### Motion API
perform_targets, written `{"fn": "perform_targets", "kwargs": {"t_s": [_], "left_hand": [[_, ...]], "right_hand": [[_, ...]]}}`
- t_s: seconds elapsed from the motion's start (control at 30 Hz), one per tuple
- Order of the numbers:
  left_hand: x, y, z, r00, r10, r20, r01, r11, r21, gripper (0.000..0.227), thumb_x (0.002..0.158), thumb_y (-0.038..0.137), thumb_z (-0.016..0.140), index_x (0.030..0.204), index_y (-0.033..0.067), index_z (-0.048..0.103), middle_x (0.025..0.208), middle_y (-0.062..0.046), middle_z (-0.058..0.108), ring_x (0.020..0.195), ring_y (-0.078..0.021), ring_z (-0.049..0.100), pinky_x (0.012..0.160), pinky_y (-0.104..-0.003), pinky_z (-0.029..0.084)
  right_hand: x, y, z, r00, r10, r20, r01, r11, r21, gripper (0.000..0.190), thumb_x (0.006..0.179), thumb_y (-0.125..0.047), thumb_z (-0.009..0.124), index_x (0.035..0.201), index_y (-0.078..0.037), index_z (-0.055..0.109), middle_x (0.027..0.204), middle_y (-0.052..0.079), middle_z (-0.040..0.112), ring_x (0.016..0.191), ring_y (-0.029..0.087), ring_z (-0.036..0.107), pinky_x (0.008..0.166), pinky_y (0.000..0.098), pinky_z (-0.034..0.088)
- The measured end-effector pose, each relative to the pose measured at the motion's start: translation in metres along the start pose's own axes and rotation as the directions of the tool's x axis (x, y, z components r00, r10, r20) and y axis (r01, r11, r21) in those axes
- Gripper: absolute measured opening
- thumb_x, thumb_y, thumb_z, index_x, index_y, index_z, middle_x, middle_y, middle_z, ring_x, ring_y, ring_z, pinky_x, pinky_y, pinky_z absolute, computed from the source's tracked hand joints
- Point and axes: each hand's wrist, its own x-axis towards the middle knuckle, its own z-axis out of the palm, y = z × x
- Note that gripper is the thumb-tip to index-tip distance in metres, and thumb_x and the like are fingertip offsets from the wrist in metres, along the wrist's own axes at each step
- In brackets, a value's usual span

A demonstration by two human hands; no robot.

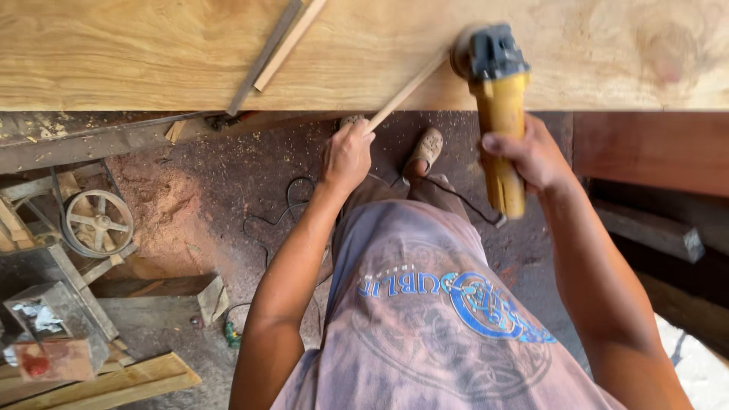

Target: The person uses a handheld angle grinder with a sanding disc to smooth the surface of a long wooden plank on a workbench. They hold the plank with one hand and move the grinder along its length, generating sawdust. The person briefly pauses to reposition the plank and then resumes sanding.

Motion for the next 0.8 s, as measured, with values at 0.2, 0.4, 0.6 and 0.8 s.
{"fn": "perform_targets", "kwargs": {"t_s": [0.2, 0.4, 0.6, 0.8], "left_hand": [[-0.008, -0.009, -0.002, 1.0, -0.018, 0.017, 0.021, 0.981, -0.194, 0.02, 0.094, 0.006, 0.065, 0.112, -0.003, 0.066, 0.097, -0.024, 0.069, 0.089, -0.0436, 0.069, 0.079, -0.049, 0.055], [-0.007, -0.011, 0.004, 0.996, -0.06, 0.067, 0.074, 0.972, -0.223, 0.012, 0.098, 0.006, 0.06, 0.103, -0.0046, 0.064, 0.094, -0.028, 0.068, 0.091, -0.0475, 0.066, 0.077, -0.052, 0.051], [-0.004, -0.007, 0.001, 0.998, -0.05, 0.037, 0.058, 0.968, -0.245, 0.013, 0.096, 0.004, 0.061, 0.105, -0.0046, 0.063, 0.097, -0.029, 0.068, 0.093, -0.0478, 0.066, 0.076, -0.051, 0.052], [0.003, -0.008, 0.0, 0.992, -0.1, 0.079, 0.115, 0.97, -0.216, 0.01, 0.097, 0.001, 0.06, 0.105, -0.0033, 0.064, 0.094, -0.026, 0.068, 0.089, -0.0439, 0.069, 0.074, -0.049, 0.054]], "right_hand": [[-0.034, 0.03, 0.007, 0.995, 0.002, 0.096, 0.009, 0.994, -0.111, 0.054, 0.075, -0.022, 0.083, 0.12, -0.003, 0.061, 0.097, 0.004, 0.065, 0.087, 0.015, 0.065, 0.08, 0.0319, 0.056], [-0.03, 0.028, 0.034, 0.983, 0.053, 0.176, -0.02, 0.982, -0.188, 0.059, 0.073, -0.02, 0.083, 0.124, -0.001, 0.063, 0.1, 0.003, 0.068, 0.091, 0.014, 0.064, 0.084, 0.0296, 0.054], [-0.026, 0.022, 0.052, 0.965, 0.125, 0.23, -0.083, 0.98, -0.183, 0.062, 0.072, -0.02, 0.082, 0.128, -0.006, 0.061, 0.1, 0.004, 0.068, 0.089, 0.015, 0.065, 0.083, 0.0316, 0.055], [-0.007, 0.015, 0.05, 0.985, 0.108, 0.137, -0.064, 0.954, -0.294, 0.056, 0.076, -0.019, 0.081, 0.127, -0.006, 0.061, 0.103, 0.006, 0.071, 0.093, 0.017, 0.069, 0.087, 0.032, 0.057]]}}
